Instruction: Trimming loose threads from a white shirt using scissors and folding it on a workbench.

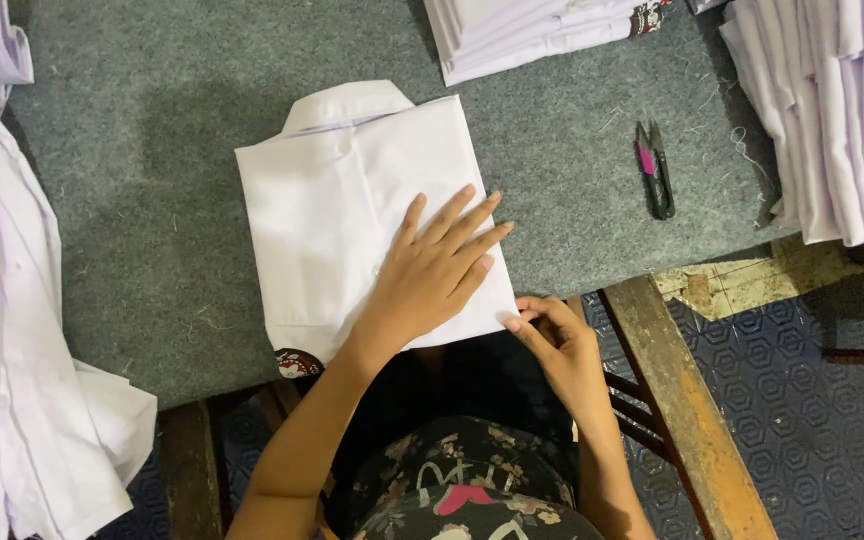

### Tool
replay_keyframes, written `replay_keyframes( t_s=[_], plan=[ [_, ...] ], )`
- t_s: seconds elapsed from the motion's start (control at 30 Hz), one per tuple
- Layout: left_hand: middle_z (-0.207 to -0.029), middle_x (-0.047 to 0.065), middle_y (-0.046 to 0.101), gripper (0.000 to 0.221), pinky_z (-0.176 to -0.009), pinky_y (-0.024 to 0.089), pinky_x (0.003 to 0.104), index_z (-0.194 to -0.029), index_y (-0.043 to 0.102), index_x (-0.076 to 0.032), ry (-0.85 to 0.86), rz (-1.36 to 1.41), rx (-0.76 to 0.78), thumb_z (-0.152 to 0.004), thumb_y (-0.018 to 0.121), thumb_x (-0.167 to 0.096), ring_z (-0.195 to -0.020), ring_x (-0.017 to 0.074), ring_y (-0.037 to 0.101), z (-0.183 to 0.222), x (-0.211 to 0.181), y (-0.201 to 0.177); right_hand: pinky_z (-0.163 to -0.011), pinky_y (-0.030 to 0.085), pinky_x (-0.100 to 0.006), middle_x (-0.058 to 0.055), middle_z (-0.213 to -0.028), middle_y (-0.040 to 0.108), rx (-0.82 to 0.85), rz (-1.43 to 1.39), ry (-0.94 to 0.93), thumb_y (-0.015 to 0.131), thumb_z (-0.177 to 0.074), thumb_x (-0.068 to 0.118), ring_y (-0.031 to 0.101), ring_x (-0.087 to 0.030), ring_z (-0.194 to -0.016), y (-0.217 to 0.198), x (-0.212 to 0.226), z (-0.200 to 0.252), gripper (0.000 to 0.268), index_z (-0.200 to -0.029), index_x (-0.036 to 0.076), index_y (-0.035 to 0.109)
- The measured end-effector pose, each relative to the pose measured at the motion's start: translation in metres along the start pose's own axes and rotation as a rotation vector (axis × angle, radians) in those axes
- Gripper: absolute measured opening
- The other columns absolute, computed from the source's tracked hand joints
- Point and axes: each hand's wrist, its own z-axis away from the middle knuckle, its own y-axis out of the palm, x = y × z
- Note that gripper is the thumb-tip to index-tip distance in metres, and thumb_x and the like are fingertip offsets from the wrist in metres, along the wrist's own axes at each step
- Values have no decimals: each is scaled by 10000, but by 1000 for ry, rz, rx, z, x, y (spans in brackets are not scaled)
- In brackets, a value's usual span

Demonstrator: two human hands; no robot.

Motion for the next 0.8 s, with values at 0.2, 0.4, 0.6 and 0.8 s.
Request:
replay_keyframes(
  t_s=[0.2, 0.4, 0.6, 0.8],
  plan=[
    [-1632, -14, 363, 437, -1213, 120, 601, -1486, 504, -283, 1, 11, 12, -1088, 334, -349, -1533, 230, 265, 1, 1, -2, -614, 527, -298, -78, -865, 706, -57, -45, -38, 768, -913, 134, 647, -143, -740, 0, 35, -3, 182, -1061, 31, 742],
    [-1623, -16, 385, 454, -1225, 84, 563, -1525, 449, -290, -4, 55, -26, -1102, 291, -346, -1533, 214, 276, 1, 0, -1, -662, 507, -301, -68, -864, 646, -45, -51, -120, 736, -933, 99, 653, -165, -847, 0, 37, -6, 101, -994, 19, 724],
    [-1622, -29, 385, 450, -1231, 75, 548, -1516, 453, -286, -19, 105, -25, -1108, 276, -354, -1539, 198, 259, 1, 3, 3, -647, 471, -323, -48, -818, 631, 2, -6, -38, 699, -970, 176, 610, -145, -822, -5, 20, -1, 152, -1037, 41, 712],
    [-1619, -30, 390, 452, -1229, 52, 528, -1455, 529, -258, -22, 102, -26, -1107, 264, -370, -1537, 191, 258, 1, 3, 3, -594, 473, -343, -84, -808, 663, 79, 103, 41, 750, -927, 214, 578, -147, -676, -11, 13, 1, 255, -1117, 46, 728]
  ],
)
